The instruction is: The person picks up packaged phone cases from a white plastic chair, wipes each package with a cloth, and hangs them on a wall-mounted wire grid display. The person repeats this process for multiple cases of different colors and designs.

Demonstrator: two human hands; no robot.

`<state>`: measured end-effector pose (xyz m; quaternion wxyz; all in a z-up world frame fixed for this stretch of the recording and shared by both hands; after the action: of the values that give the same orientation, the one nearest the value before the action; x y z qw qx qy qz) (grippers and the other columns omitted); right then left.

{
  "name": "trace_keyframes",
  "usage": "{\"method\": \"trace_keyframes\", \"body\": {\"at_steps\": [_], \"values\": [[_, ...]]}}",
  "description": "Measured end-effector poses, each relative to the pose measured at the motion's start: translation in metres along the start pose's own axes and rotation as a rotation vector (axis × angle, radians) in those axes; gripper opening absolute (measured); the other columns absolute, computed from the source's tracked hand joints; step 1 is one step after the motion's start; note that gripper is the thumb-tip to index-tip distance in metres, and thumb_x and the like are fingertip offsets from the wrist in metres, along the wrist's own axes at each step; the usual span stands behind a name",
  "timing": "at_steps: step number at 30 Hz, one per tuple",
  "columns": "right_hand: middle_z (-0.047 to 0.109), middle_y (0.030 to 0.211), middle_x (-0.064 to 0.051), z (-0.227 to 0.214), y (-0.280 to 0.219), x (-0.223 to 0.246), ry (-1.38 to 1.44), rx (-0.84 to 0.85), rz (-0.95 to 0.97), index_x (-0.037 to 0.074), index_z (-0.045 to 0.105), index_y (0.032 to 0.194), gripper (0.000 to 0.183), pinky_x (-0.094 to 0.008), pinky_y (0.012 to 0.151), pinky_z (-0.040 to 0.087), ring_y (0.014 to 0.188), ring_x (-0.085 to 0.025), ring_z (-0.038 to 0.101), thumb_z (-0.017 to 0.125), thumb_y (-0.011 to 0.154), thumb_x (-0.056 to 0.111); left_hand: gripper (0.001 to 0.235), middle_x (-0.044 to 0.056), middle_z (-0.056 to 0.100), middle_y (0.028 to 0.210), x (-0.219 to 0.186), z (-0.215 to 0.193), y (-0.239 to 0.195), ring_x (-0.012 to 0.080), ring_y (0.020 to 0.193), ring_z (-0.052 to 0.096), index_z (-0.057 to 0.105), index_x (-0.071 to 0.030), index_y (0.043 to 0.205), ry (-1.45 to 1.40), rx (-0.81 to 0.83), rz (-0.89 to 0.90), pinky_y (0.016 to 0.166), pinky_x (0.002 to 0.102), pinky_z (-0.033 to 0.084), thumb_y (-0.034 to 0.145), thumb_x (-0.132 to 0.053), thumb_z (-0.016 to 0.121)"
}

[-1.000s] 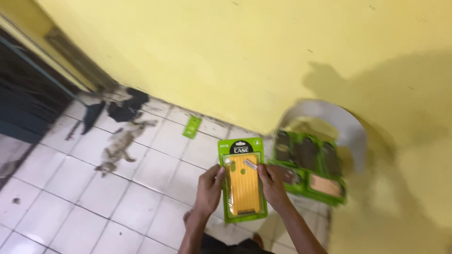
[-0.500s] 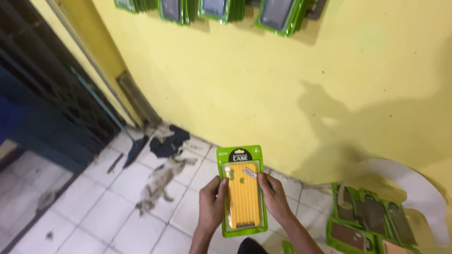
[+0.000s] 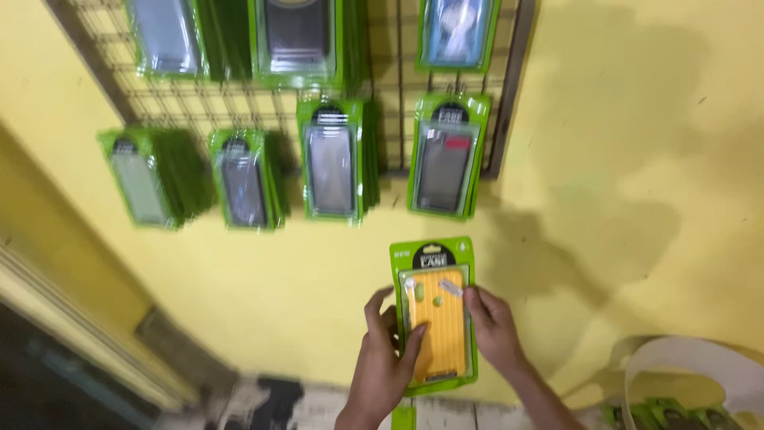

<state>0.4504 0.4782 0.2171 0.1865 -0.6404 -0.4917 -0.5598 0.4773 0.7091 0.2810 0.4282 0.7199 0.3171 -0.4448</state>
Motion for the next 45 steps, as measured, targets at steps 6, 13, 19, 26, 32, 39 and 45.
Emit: {"method": "trace_keyframes", "body": {"at_steps": [6,13,19,26,32,39,45], "values": [[0.072,0.089,0.001,-0.055,0.146,0.161,-0.194,-0.187,-0.436,0.003,0.071,0.119,0.045,-0.029,0.073,0.051,0.078,-0.009,0.065,0.045,0.108,0.037,0.069,0.024,0.066,0.108,-0.123,-0.037,0.148,0.0314,0.09,0.067,0.018,-0.003,0.156,-0.011,-0.068,0.766,0.069,0.043,0.055,0.103,-0.013,0.062],[0.067,0.081,-0.005,-0.098,0.259,0.305,-0.246,-0.392,-0.468,0.0,0.069,0.114,0.045,-0.031,0.075,0.05,0.077,-0.011,0.056,0.046,0.109,0.039,0.029,0.019,0.064,0.082,-0.205,-0.04,0.316,0.0257,0.071,0.061,0.053,0.0,0.122,-0.185,-0.118,0.591,0.066,0.043,0.05,0.106,-0.023,0.056],[0.066,0.084,-0.014,-0.112,0.303,0.33,-0.313,-0.499,-0.421,-0.001,0.071,0.116,0.052,-0.036,0.079,0.05,0.079,-0.018,0.056,0.045,0.11,0.044,0.027,0.015,0.07,0.087,-0.226,-0.03,0.379,0.0226,0.077,0.067,0.061,0.0,0.112,-0.344,-0.107,0.681,0.073,0.041,0.051,0.106,-0.024,0.05],[0.075,0.1,-0.006,-0.111,0.338,0.319,-0.223,-0.415,-0.432,0.004,0.066,0.128,0.055,-0.033,0.088,0.049,0.093,-0.014,0.067,0.045,0.105,0.049,0.031,0.02,0.067,0.082,-0.222,-0.033,0.406,0.0313,0.073,0.063,0.061,0.001,0.102,-0.139,-0.221,0.561,0.073,0.046,0.049,0.106,-0.029,0.054],[0.068,0.084,-0.014,-0.111,0.355,0.295,-0.27,-0.413,-0.237,0.003,0.072,0.122,0.056,-0.037,0.08,0.051,0.08,-0.02,0.06,0.045,0.107,0.05,0.03,0.02,0.068,0.086,-0.2,-0.02,0.419,0.0329,0.076,0.066,0.061,-0.003,0.106,-0.114,-0.212,0.421,0.075,0.047,0.049,0.103,-0.031,0.052],[0.064,0.075,-0.009,-0.114,0.371,0.287,-0.281,-0.408,-0.249,-0.001,0.072,0.107,0.055,-0.037,0.072,0.048,0.072,-0.018,0.057,0.05,0.104,0.049,0.032,0.022,0.063,0.074,-0.18,-0.008,0.447,0.0341,0.065,0.057,0.06,0.002,0.097,-0.031,-0.245,0.408,0.067,0.046,0.048,0.104,-0.028,0.059],[0.057,0.061,-0.008,-0.112,0.371,0.282,-0.363,-0.421,-0.23,0.0,0.067,0.088,0.055,-0.038,0.061,0.046,0.059,-0.02,0.054,0.05,0.104,0.05,0.026,0.012,0.062,0.07,-0.176,-0.011,0.446,0.0247,0.061,0.059,0.06,0.001,0.095,-0.111,-0.3,0.491,0.061,0.042,0.049,0.098,-0.024,0.067]]}}
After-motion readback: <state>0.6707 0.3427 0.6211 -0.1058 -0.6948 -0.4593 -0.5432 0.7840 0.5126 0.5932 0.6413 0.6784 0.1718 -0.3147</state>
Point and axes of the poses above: each hand's wrist, its own y-axis towards the middle knuckle, its own z-axis out of the palm, x = y × z, the point moved 5 cm from there along y, towards the middle knuckle
